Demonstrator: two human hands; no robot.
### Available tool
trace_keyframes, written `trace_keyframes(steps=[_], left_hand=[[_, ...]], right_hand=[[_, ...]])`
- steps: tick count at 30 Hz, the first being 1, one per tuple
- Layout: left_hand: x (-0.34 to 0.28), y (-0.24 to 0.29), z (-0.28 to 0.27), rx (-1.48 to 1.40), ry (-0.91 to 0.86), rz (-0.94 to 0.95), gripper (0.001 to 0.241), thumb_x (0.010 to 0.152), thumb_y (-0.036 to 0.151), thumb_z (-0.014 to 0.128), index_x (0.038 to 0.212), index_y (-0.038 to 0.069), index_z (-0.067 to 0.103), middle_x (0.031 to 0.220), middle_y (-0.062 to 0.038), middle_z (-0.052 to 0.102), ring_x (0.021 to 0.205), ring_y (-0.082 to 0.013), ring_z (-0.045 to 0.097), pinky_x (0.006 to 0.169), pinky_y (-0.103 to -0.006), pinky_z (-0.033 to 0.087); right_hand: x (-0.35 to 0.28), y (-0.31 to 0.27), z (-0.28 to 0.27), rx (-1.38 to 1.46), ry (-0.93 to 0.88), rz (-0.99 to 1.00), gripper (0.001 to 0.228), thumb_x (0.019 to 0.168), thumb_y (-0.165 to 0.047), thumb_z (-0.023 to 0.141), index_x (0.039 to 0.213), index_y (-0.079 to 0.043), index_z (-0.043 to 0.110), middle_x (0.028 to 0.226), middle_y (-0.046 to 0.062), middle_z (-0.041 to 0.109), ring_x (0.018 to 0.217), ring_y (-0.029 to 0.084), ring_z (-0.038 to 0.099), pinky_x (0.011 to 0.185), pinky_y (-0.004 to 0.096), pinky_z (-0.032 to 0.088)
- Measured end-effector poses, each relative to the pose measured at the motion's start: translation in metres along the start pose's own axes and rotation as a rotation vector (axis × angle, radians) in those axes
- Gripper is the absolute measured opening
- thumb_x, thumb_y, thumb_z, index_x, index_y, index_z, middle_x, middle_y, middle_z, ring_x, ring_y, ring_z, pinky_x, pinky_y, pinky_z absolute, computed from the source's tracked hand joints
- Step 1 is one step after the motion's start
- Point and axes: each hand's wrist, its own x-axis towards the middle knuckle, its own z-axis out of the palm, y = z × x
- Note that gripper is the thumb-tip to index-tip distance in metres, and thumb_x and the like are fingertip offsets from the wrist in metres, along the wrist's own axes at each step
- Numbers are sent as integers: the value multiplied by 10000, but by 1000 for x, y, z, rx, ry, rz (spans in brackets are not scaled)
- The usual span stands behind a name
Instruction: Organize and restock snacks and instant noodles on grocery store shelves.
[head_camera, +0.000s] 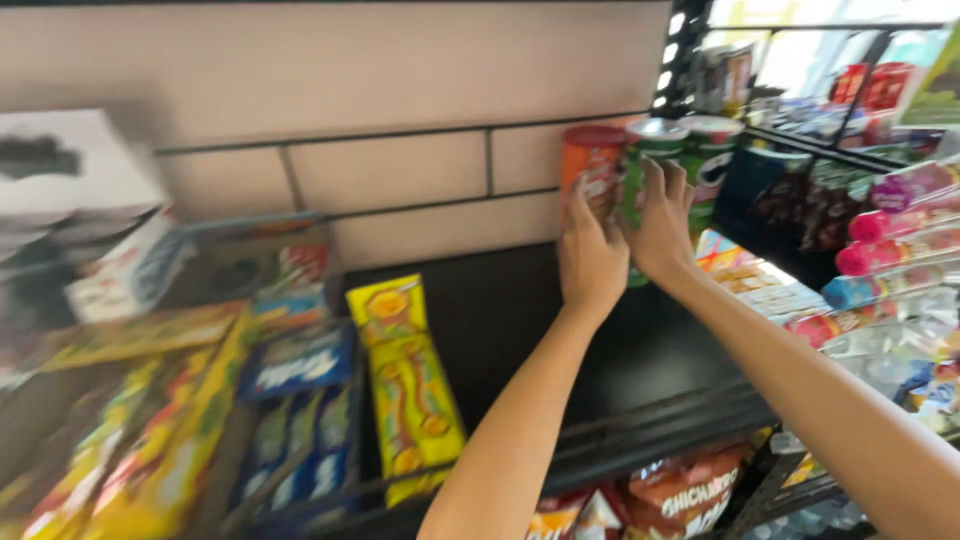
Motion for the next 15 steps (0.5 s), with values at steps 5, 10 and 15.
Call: trace_keyframes(steps=[5,10,15], left_hand=[[7,-39,17,115,-101,307,702,861,42,637,1502,-14,356,1468,-289,515,1368,-457,499,1122,-505,423],[14,-28,10,136,-163,128,805,794,67,718,1491,-17,325,1442,-307,481,1319,-471,485,1081,-508,419],[17,-34,14,-22,-107,116,1003,670,121,861,1515,38,327,1377,-281,534,1264,-460,557,1057,-491,473]], right_hand=[[34,40,1,-174,87,13,908,772,-135,788,1581,-27,388,1548,330,271,1313,582,314,1093,639,319],[56,45,-8,-221,45,100,648,735,-178,853,1322,-142,582,1470,331,345,1241,566,361,926,585,453],[67,4,-38,-52,-150,202,612,677,-345,925,979,-25,499,1118,182,547,1042,377,576,891,472,499]])
